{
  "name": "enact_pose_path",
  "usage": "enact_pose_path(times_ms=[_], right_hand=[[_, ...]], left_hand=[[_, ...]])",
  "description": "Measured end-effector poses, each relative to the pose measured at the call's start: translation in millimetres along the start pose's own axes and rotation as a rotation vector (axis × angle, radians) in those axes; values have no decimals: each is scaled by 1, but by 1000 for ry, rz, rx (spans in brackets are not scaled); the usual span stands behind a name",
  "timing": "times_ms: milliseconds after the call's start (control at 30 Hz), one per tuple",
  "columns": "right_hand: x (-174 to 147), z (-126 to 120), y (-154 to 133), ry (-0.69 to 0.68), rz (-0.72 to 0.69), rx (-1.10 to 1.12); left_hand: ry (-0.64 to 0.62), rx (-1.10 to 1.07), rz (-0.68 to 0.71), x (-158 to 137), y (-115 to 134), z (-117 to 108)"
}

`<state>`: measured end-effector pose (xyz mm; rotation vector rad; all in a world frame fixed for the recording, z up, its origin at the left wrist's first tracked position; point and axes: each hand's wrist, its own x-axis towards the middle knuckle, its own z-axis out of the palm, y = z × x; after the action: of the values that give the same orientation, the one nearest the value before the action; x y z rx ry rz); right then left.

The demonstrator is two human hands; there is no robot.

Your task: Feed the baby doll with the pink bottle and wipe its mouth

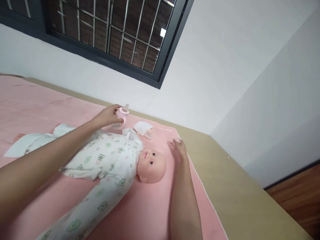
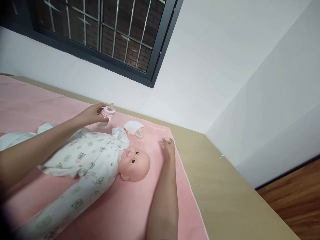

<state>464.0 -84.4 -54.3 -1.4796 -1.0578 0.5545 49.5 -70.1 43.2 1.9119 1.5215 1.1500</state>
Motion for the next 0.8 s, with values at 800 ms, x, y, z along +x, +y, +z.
enact_pose_path(times_ms=[800], right_hand=[[-135, 73, -194, -500, -533, 235]], left_hand=[[-59, 24, 399, -65, 62, 13]])
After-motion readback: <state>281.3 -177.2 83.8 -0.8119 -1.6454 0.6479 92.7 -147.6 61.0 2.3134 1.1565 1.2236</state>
